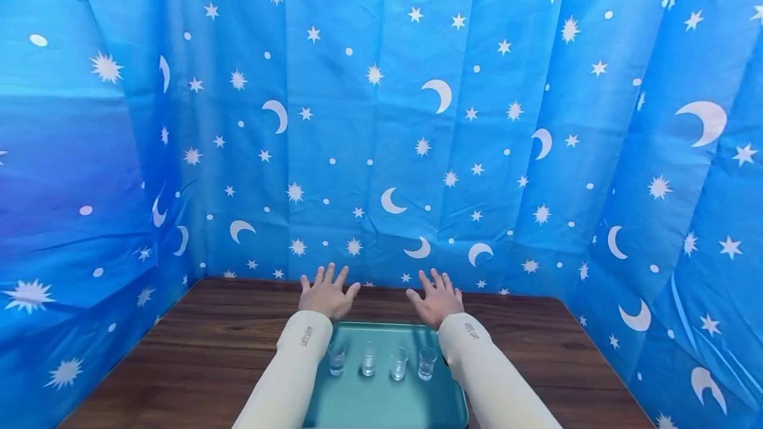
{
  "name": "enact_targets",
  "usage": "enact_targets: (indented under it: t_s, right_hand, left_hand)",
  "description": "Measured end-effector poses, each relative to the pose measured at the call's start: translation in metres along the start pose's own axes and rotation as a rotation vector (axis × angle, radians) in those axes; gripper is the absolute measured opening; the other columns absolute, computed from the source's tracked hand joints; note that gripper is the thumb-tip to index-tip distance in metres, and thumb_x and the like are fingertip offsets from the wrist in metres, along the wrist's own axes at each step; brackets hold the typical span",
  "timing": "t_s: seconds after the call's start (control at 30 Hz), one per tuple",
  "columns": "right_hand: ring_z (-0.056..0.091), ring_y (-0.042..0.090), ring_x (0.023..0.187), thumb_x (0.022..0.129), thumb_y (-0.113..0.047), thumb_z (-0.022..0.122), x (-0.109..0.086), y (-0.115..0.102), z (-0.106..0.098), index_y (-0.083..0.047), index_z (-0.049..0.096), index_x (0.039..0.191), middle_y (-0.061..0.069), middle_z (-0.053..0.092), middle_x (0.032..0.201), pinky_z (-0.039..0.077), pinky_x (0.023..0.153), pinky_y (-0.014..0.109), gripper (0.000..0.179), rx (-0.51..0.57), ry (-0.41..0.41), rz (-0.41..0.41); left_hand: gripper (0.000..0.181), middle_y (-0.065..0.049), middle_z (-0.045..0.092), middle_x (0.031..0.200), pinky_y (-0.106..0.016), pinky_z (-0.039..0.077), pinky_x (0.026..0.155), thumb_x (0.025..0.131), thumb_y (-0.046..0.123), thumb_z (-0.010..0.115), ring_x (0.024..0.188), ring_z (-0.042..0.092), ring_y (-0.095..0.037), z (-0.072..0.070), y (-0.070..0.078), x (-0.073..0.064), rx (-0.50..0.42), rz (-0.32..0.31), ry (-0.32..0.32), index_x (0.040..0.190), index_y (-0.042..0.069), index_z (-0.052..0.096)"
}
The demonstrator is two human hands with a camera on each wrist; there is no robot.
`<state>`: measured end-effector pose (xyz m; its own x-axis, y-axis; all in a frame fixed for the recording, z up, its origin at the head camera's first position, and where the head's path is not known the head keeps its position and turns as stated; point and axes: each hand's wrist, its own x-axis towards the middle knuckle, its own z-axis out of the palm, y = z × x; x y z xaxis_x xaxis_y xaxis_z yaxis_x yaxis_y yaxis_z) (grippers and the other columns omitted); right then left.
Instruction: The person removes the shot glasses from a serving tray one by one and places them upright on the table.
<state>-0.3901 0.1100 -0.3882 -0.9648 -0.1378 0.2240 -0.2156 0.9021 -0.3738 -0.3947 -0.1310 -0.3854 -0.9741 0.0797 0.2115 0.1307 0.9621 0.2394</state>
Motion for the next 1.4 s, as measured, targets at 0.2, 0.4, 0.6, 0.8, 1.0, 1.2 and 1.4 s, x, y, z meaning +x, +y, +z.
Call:
enact_targets:
  t_s: [0.2,0.4,0.6,0.8,1.0,1.2,1.4]
  right_hand:
    - [0.024,0.039,0.136,0.096,-0.046,0.047,-0.002,0.009,-0.009,-0.007,0.037,0.145,0.018,0.032,0.148,0.021,0.105,0.056,0.063,0.095,0.011,-0.05]
    - [0.03,0.037,0.134,0.092,-0.045,0.056,-0.019,0.026,-0.014,-0.005,0.039,0.142,0.019,0.035,0.145,0.029,0.102,0.055,0.067,0.176,-0.074,-0.039]
    - [0.046,0.033,0.121,0.09,-0.041,0.061,-0.036,0.043,-0.008,-0.006,0.052,0.132,0.013,0.05,0.131,0.037,0.097,0.052,0.056,0.193,-0.062,-0.089]
    - [0.052,0.025,0.107,0.092,-0.034,0.061,-0.05,0.058,0.003,-0.007,0.062,0.119,0.007,0.058,0.113,0.042,0.091,0.048,0.038,0.164,-0.061,-0.179]
    - [0.054,0.028,0.108,0.09,-0.038,0.063,-0.06,0.066,0.01,-0.009,0.06,0.121,0.003,0.057,0.113,0.045,0.087,0.048,0.042,0.235,-0.128,-0.191]
    - [0.056,0.026,0.098,0.088,-0.033,0.068,-0.065,0.068,0.017,-0.005,0.061,0.117,0.005,0.059,0.104,0.047,0.079,0.043,0.041,0.29,-0.167,-0.256]
    - [0.055,0.018,0.087,0.088,-0.031,0.068,-0.066,0.068,0.026,-0.007,0.065,0.109,-0.001,0.058,0.095,0.046,0.072,0.036,0.033,0.271,-0.159,-0.302]
  left_hand:
    - [0.059,-0.021,0.033,0.146,-0.06,0.015,0.105,0.1,0.044,0.035,0.135,0.025,-0.039,0.0,-0.018,0.003,-0.024,0.027,0.012,0.146,0.006,0.034]
    - [0.051,-0.025,0.044,0.135,-0.055,0.032,0.098,0.1,0.032,0.041,0.123,0.043,-0.041,0.007,-0.045,-0.003,-0.038,0.036,0.01,0.139,-0.002,0.04]
    - [0.046,-0.028,0.051,0.127,-0.055,0.038,0.093,0.098,0.023,0.043,0.116,0.048,-0.043,0.018,-0.075,-0.018,-0.096,-0.006,-0.033,0.131,-0.009,0.047]
    - [0.043,-0.027,0.053,0.125,-0.057,0.039,0.091,0.099,0.023,0.043,0.116,0.048,-0.044,0.033,-0.101,-0.033,-0.154,-0.042,-0.137,0.128,-0.008,0.052]
    - [0.044,-0.019,0.059,0.117,-0.054,0.042,0.088,0.101,0.027,0.044,0.107,0.056,-0.036,0.046,-0.108,-0.039,-0.281,-0.044,-0.228,0.131,-0.004,0.051]
    - [0.028,-0.007,0.056,0.069,-0.037,0.042,0.058,0.1,0.026,0.046,0.059,0.051,-0.02,0.054,-0.107,-0.046,-0.41,-0.064,-0.279,0.09,0.005,0.062]
    - [0.027,-0.006,0.053,0.063,-0.033,0.037,0.05,0.097,0.021,0.051,0.05,0.045,-0.019,0.06,-0.11,-0.05,-0.427,-0.06,-0.272,0.074,0.008,0.056]
